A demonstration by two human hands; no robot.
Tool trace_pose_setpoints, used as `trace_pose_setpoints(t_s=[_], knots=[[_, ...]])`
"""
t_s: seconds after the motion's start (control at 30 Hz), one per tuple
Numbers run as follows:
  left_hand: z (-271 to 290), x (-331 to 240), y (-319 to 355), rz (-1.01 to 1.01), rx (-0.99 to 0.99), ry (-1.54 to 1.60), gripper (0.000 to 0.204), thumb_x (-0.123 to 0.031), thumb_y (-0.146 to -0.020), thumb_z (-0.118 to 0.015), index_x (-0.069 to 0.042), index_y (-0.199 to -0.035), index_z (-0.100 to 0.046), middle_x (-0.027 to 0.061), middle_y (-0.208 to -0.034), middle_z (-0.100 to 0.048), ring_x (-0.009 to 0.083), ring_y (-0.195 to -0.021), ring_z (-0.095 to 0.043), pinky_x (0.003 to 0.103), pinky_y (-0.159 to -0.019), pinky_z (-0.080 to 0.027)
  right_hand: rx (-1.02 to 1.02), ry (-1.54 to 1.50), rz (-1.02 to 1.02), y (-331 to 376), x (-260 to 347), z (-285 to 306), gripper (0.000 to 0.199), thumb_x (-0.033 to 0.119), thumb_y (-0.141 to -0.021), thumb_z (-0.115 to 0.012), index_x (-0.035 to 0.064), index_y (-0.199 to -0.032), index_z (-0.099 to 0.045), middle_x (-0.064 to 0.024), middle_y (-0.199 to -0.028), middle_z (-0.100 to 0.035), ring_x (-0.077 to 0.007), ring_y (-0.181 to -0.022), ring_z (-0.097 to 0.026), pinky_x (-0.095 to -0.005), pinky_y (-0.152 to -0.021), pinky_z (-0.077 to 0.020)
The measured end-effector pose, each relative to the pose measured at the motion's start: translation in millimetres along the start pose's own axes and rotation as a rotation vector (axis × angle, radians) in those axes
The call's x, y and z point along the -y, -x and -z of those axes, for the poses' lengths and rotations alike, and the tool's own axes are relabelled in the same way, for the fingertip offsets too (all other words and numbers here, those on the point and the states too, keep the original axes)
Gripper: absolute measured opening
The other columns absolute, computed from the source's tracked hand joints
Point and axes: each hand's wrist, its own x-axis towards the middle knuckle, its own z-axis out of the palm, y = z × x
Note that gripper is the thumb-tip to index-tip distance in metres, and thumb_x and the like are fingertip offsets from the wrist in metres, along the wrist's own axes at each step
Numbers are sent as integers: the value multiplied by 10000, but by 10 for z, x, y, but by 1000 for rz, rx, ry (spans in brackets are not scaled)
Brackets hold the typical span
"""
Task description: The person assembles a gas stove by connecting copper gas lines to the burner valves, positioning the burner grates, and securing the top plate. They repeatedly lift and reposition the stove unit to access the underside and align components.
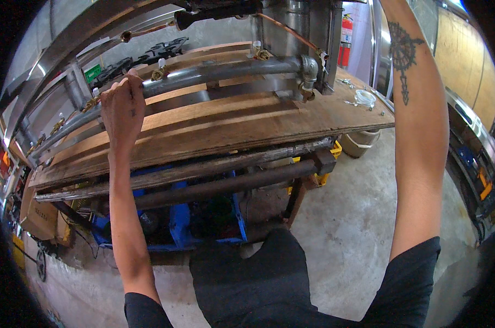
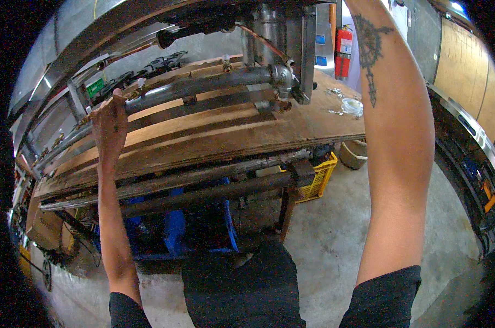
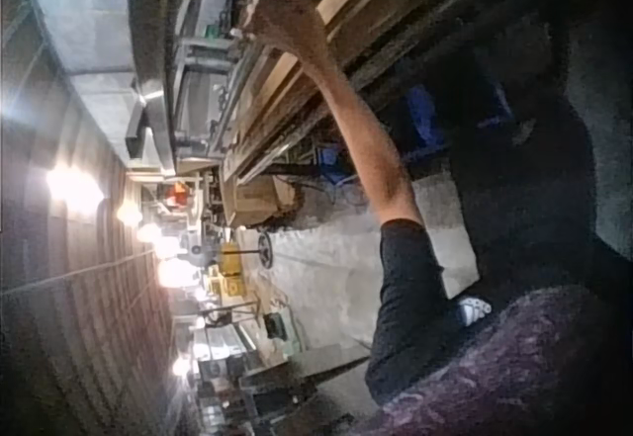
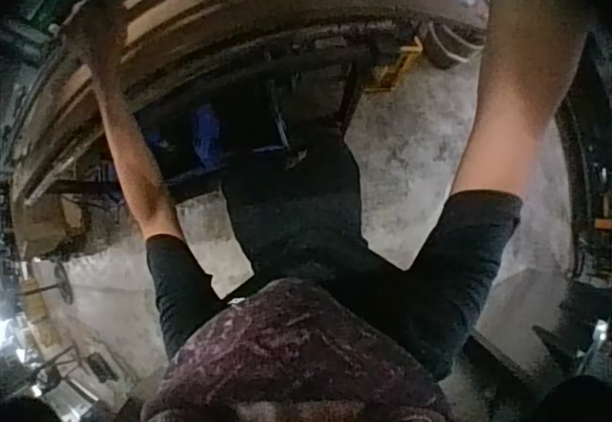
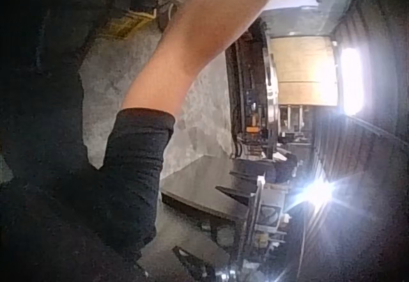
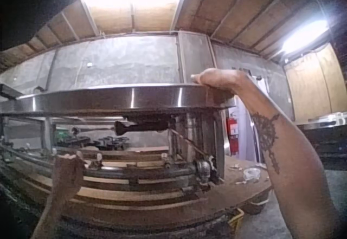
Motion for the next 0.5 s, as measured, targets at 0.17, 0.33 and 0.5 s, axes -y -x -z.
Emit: trace_pose_setpoints(t_s=[0.17,0.33,0.5], knots=[[-29,18,21,-79,-76,-8,178,-138,-1017,-564,-59,-885,-653,143,-712,-614,340,-710,-628,460,-673,-455,-13,-5,-2,-49,-20,12,504,458,-1046,-471,19,-1208,-658,-239,-1151,-681,-341,-1078,-648,-479,-965,-466],[-64,72,42,-75,-48,-42,114,-127,-1001,-583,-71,-928,-651,129,-731,-611,330,-724,-626,447,-690,-443,-42,-8,-9,-90,-14,41,503,455,-1046,-468,14,-1189,-665,-245,-1127,-690,-347,-1055,-660,-486,-951,-475],[-67,65,44,-126,-114,-47,148,-137,-1009,-595,-64,-887,-633,127,-704,-593,322,-684,-613,445,-684,-432,-69,-4,-11,-189,-75,64,503,451,-1047,-466,9,-1170,-672,-252,-1103,-699,-353,-1033,-672,-493,-936,-484]])
